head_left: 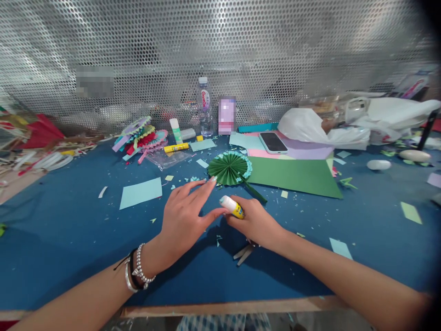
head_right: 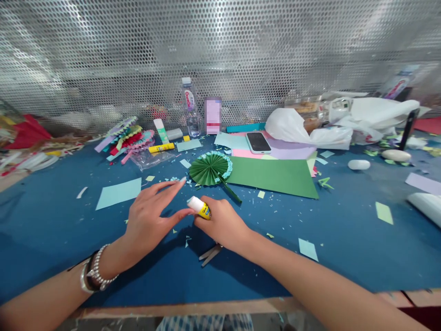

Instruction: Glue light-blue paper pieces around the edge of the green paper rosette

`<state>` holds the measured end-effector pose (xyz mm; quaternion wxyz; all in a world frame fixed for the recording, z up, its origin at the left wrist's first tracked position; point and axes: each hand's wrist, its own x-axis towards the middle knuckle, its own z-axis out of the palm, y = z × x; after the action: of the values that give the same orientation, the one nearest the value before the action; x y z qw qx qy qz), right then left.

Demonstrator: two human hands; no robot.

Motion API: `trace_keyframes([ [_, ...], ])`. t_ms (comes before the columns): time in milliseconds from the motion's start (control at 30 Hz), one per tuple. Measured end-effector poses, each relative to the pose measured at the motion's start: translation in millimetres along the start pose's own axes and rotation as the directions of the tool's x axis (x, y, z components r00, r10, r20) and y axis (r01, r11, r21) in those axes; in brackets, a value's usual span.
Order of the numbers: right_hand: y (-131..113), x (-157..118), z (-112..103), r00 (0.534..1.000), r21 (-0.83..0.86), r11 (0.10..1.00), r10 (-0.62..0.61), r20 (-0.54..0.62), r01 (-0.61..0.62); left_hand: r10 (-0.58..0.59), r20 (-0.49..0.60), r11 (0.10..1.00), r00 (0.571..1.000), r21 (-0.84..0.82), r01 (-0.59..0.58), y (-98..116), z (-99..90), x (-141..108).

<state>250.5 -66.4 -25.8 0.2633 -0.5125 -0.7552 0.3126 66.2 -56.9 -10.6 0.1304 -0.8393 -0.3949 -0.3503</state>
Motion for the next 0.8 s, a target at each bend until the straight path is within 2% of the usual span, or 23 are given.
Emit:
trace_keyframes([
  [100,0.3,-0.6,-0.6,1.000,-0.004,1.000,0.003,-0.004,-0.003,0.026,-0.009,1.000,1.000,0.012,-0.026,-1.7,-1.3,0.1],
  [467,-1.5,1.9,0.9,0.999,0.000,1.000,0.001,-0.036,-0.001,0.079,-0.024,0.991,0.997,-0.111,-0.081,5.9,-4.9,2.4],
  [600,-1.2,0.5,1.1,0.999,-0.029,0.999,-0.028,-0.036,0.027,0.044,-0.064,0.985,0.997,-0.162,-0.053,7.3,-5.8,3.2],
  [800,-6.0,0.0,-0.7,1.000,-0.021,1.000,0.016,-0.009,-0.016,-0.004,-0.071,0.982,0.998,-0.186,-0.009,5.1,-8.6,3.7],
])
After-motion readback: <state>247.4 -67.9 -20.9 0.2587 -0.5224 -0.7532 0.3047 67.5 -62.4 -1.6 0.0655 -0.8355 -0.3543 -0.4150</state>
